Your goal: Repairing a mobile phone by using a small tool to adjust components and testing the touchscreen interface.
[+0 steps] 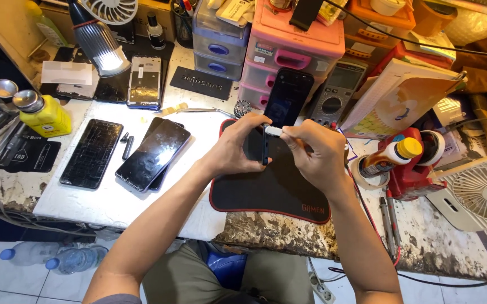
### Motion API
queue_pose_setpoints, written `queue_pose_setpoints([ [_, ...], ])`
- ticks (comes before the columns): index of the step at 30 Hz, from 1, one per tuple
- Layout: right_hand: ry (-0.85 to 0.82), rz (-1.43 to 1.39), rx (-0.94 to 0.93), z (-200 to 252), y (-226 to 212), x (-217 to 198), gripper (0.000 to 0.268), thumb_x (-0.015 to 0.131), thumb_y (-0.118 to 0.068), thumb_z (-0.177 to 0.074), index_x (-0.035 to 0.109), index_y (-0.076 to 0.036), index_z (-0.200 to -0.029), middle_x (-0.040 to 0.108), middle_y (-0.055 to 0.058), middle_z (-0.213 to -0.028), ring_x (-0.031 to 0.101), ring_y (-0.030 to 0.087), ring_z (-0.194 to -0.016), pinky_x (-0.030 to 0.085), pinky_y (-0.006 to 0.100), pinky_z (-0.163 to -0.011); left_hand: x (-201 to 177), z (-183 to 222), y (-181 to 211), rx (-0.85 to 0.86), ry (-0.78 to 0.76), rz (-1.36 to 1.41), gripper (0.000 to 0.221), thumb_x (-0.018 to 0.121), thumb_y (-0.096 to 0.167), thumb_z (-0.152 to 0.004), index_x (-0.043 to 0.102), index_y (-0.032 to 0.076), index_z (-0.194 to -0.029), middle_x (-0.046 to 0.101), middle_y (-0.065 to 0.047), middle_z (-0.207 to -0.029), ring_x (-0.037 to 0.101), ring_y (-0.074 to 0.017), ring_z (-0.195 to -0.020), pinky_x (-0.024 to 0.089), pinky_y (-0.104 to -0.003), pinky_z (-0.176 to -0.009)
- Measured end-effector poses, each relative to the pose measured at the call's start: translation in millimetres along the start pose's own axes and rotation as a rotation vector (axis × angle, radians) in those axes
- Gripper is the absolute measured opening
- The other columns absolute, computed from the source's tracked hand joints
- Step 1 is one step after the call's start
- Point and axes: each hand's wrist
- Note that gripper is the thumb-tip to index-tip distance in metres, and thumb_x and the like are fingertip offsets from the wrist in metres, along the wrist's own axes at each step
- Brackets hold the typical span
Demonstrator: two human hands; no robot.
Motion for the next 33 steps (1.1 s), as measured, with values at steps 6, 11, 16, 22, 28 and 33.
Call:
queue_pose_setpoints([
  [6, 0.011, 0.075, -0.061, -5, 5, 2, 0.007, 0.075, -0.005, -0.096, 0.075, -0.011, -0.091, 0.053, 0.002, -0.06, 0.049, 0.016, -0.045, 0.043, 0.025, -0.048, -2, -2, 0, 0.039, 0.026, -0.033, 0.082, 0.093, 0.008, -0.062, 0.056, 0.008, -0.135, 0.063, -0.017, -0.118, 0.066, -0.0402, -0.11, 0.058, -0.058, -0.089],
  [11, -0.032, 0.137, -0.018, 2, 10, 6, 0.009, 0.076, -0.009, -0.095, 0.076, -0.015, -0.089, 0.052, 0.001, -0.057, 0.05, 0.018, -0.044, 0.043, 0.026, -0.049, 0, 1, 2, 0.028, 0.026, -0.04, 0.085, 0.093, 0.007, -0.058, 0.056, 0.007, -0.135, 0.064, -0.017, -0.117, 0.066, -0.0405, -0.11, 0.056, -0.057, -0.091],
  [16, 0.0, 0.092, 0.232, 7, 3, -8, 0.006, 0.068, -0.014, -0.105, 0.072, -0.009, -0.105, 0.056, 0.005, -0.064, 0.051, 0.017, -0.055, 0.044, 0.031, -0.057, 5, 4, -2, 0.064, 0.089, -0.23, 0.084, 0.093, 0.014, -0.059, 0.058, 0.007, -0.135, 0.064, -0.016, -0.116, 0.067, -0.0409, -0.109, 0.055, -0.055, -0.094],
  [22, -0.563, 0.342, 0.67, 34, 15, -6, 0.022, 0.059, -0.021, -0.102, 0.075, -0.008, -0.109, 0.076, 0.024, -0.086, 0.072, 0.048, -0.086, 0.056, 0.055, -0.077, 0, 3, -8, 0.186, 0.157, -0.707, 0.081, 0.092, 0.026, -0.061, 0.063, 0.007, -0.134, 0.062, -0.013, -0.104, 0.065, -0.0335, -0.102, 0.052, -0.045, -0.096],
  [28, -0.51, 0.159, 0.485, 35, 40, 9, 0.026, 0.055, -0.016, -0.104, 0.076, -0.007, -0.118, 0.072, 0.023, -0.102, 0.07, 0.045, -0.099, 0.056, 0.053, -0.086, 5, 5, -17, 0.17, 0.109, -0.793, 0.085, 0.09, 0.031, -0.058, 0.063, 0.009, -0.135, 0.061, -0.012, -0.102, 0.061, -0.031, -0.1, 0.048, -0.042, -0.094],
  [33, -0.22, -0.398, 0.583, 19, 17, 14, 0.037, 0.047, -0.018, -0.11, 0.067, 0.004, -0.132, 0.072, 0.021, -0.12, 0.062, 0.022, -0.116, 0.051, 0.045, -0.101, 5, 5, -15, 0.166, 0.091, -0.749, 0.087, 0.091, 0.027, -0.057, 0.062, 0.011, -0.138, 0.062, -0.012, -0.103, 0.06, -0.0305, -0.103, 0.047, -0.041, -0.093],
])
Point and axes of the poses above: each hand's wrist, its own z-axis away from the middle knuckle, its own x-axis out of the palm, y = z × x
